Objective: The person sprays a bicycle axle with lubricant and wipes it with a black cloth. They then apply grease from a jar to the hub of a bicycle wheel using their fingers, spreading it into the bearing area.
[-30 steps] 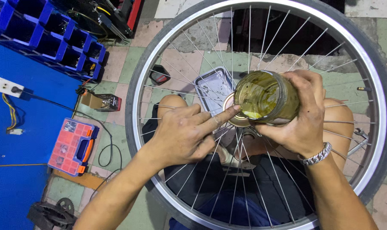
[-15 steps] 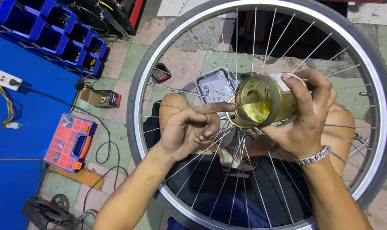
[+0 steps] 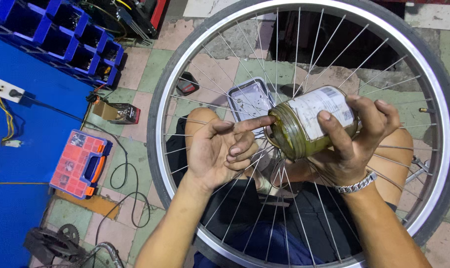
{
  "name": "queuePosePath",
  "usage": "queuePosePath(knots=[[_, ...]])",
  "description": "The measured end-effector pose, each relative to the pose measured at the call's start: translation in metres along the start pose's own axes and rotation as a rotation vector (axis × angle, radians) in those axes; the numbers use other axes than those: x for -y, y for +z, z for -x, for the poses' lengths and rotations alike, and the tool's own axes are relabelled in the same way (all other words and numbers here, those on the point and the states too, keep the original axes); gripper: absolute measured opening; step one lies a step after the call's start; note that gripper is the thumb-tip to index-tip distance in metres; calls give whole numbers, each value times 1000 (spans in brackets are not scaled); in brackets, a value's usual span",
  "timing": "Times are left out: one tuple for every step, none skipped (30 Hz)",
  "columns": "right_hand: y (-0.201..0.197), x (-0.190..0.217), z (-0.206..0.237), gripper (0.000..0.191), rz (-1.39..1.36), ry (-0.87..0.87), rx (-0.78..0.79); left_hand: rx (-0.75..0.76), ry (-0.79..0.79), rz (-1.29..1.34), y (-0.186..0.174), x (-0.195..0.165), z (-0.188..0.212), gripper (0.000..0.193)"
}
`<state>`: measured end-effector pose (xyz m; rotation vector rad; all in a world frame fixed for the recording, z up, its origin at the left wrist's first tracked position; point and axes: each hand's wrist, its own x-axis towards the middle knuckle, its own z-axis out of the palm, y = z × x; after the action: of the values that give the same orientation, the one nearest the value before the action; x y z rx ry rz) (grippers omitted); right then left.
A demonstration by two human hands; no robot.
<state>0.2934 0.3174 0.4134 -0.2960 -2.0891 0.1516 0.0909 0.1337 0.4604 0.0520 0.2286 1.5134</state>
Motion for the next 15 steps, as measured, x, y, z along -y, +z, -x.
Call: queuePosePath(knots=[[-2,2,0,96,11,-19,-8,2,14,3,-1,2,1,69],[-3,3,-1,99,21,-39,-16,5,30,5,-2,3,2,69],[-1,5,-2,99,8,-43,-17,8,47,8,-4,3,3,69],[0,7,-3,100,-6,-45,-19,-7,55,4,-5,3,5,69],[2,9,-4,100,-19,-49,-20,-21,63,-1,-7,2,6,69],[3,10,-5,96,-28,-22,-39,-32,72,-6,-9,0,7,69],[6,11,-7,92,-37,2,-62,-95,122,2,-11,-4,9,69],[7,11,-8,88,-46,25,-85,-155,174,10,-11,-7,13,68],[3,12,-8,90,-89,47,-75,-218,229,24,-11,-9,18,67],[-2,13,-8,93,-138,67,-65,-222,300,-99,-10,-11,25,68],[-3,15,-10,95,-169,87,-62,-225,368,-223,-8,-14,32,70],[-5,18,-11,97,-199,106,-60,-227,430,-341,-6,-11,36,71],[-3,23,-12,99,-213,123,-61,-226,555,-634,-3,-6,38,77],[0,30,-15,101,-234,137,-61,-226,683,-929,1,2,40,86],[5,39,-17,98,-227,190,-10,-226,813,-1232,4,8,42,96]])
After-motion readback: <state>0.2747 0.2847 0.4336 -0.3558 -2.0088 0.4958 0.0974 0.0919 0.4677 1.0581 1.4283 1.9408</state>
